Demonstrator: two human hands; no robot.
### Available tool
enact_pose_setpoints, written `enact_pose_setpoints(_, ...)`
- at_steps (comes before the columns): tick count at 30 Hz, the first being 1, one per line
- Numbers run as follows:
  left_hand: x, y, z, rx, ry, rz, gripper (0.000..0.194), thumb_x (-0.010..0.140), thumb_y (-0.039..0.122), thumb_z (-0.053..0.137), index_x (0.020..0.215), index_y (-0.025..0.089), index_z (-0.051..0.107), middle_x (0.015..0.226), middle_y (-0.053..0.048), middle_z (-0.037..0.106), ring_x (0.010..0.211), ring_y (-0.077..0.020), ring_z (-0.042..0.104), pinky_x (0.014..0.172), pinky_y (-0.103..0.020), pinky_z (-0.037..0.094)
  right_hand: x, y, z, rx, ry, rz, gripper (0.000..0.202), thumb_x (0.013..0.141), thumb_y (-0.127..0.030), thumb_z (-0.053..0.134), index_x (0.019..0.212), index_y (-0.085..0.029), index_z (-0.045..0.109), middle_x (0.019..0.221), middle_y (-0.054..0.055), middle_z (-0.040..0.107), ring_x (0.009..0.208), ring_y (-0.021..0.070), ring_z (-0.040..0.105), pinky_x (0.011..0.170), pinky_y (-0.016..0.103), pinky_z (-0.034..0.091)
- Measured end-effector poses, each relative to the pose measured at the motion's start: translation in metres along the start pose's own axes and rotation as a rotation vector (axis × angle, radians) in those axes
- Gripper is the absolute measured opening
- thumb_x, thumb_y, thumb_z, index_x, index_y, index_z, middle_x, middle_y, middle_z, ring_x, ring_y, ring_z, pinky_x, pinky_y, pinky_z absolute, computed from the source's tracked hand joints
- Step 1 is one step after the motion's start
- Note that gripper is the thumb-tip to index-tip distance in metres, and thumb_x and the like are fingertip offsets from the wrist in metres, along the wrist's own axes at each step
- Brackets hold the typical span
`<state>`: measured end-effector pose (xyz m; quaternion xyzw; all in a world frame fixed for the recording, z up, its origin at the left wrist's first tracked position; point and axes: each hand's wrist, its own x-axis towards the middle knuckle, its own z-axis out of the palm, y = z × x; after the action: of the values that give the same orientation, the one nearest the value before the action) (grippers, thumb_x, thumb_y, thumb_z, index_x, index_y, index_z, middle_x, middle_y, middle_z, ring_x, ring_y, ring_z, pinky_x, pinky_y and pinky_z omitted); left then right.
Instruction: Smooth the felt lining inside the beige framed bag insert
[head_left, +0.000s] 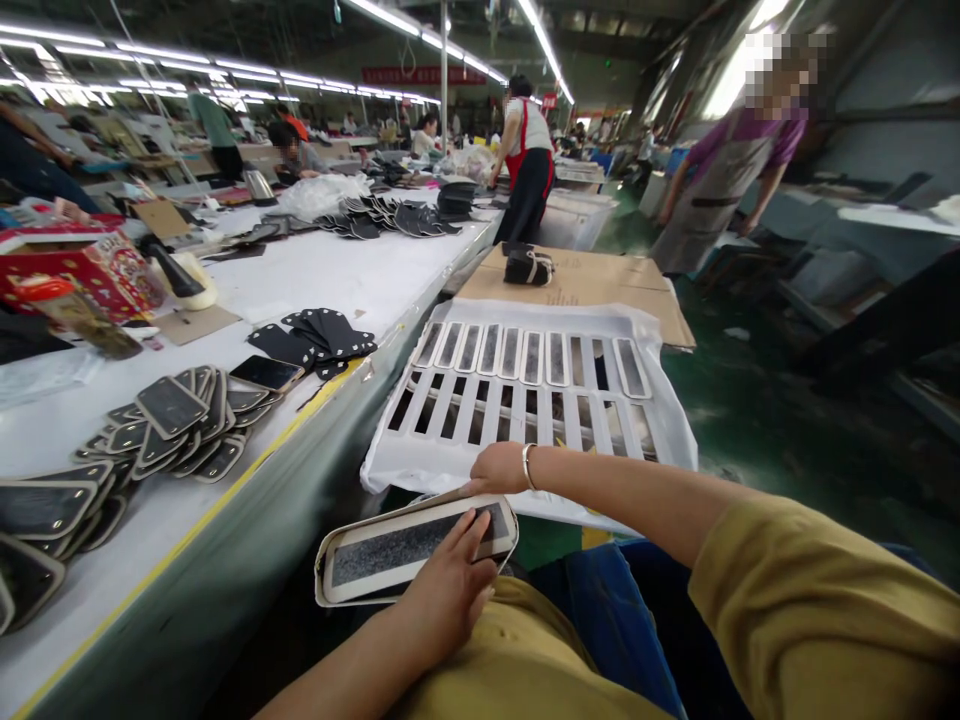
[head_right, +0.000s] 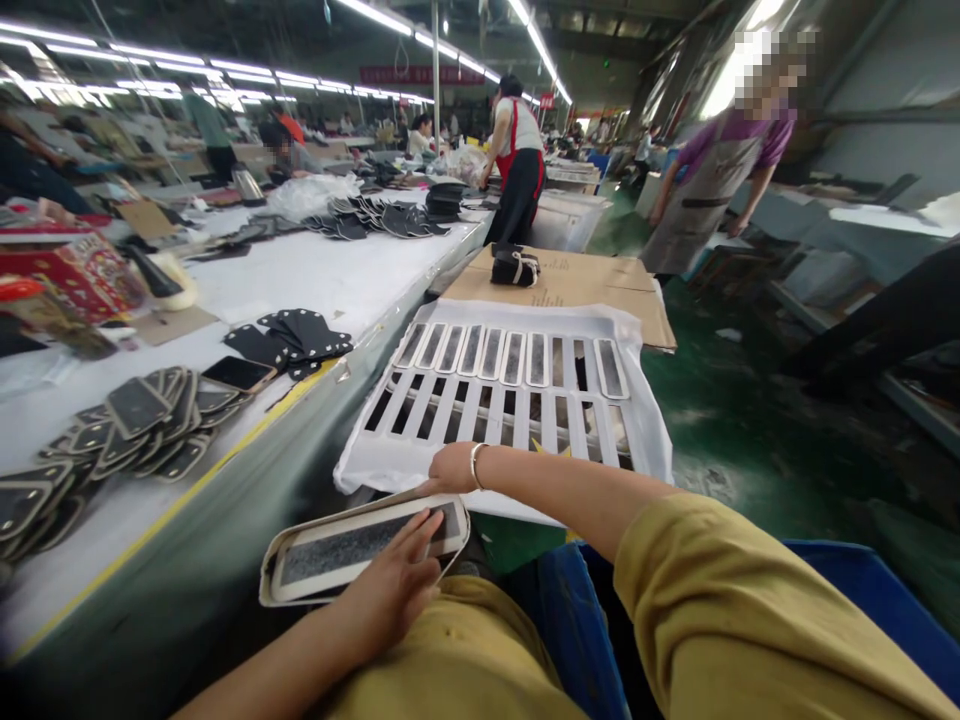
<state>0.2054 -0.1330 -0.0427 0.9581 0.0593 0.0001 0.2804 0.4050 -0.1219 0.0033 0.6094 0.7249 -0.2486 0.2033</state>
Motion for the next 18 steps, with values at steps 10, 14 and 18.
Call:
enact_pose_setpoints(10,0.002,0.002,-0.003,0.053,-0.024,0.046,0.014,0.076,0.012,0.051,0.088,0.011,0.056,0.144,-0.020,0.027,0.136,-0.0308,0.017,0.110,-0.046,0.024,-0.010,-0.006,-0.012,-0.273,-0.009,-0.122,0.033,0.093,-0.027,0.039,0.095,-0.010,0.067,0.090,0.016,0.068,0.087,0.0267,0.062,0.067,0.034,0.044)
enact_pose_setpoints(14,0.002,0.001,-0.004,0.081,-0.001,0.050,0.022,0.076,0.021,0.056,0.096,0.013,0.056,0.142,-0.018,0.032,0.134,-0.0295,0.024,0.109,-0.044,0.026,-0.022,-0.011,-0.021,-0.313,0.011,-0.193,0.027,0.089,-0.021,0.042,0.094,-0.011,0.067,0.089,0.014,0.068,0.084,0.0259,0.063,0.065,0.033,0.043)
enact_pose_setpoints(18,0.005,-0.002,-0.006,0.097,0.052,0.024,0.048,0.072,0.032,0.063,0.114,0.012,0.049,0.136,-0.017,0.041,0.128,-0.0280,0.035,0.107,-0.041,0.031,-0.019,-0.012,-0.026,-0.348,0.026,-0.220,0.026,0.088,-0.021,0.044,0.090,-0.012,0.068,0.085,0.013,0.069,0.079,0.0248,0.063,0.060,0.031,0.041)
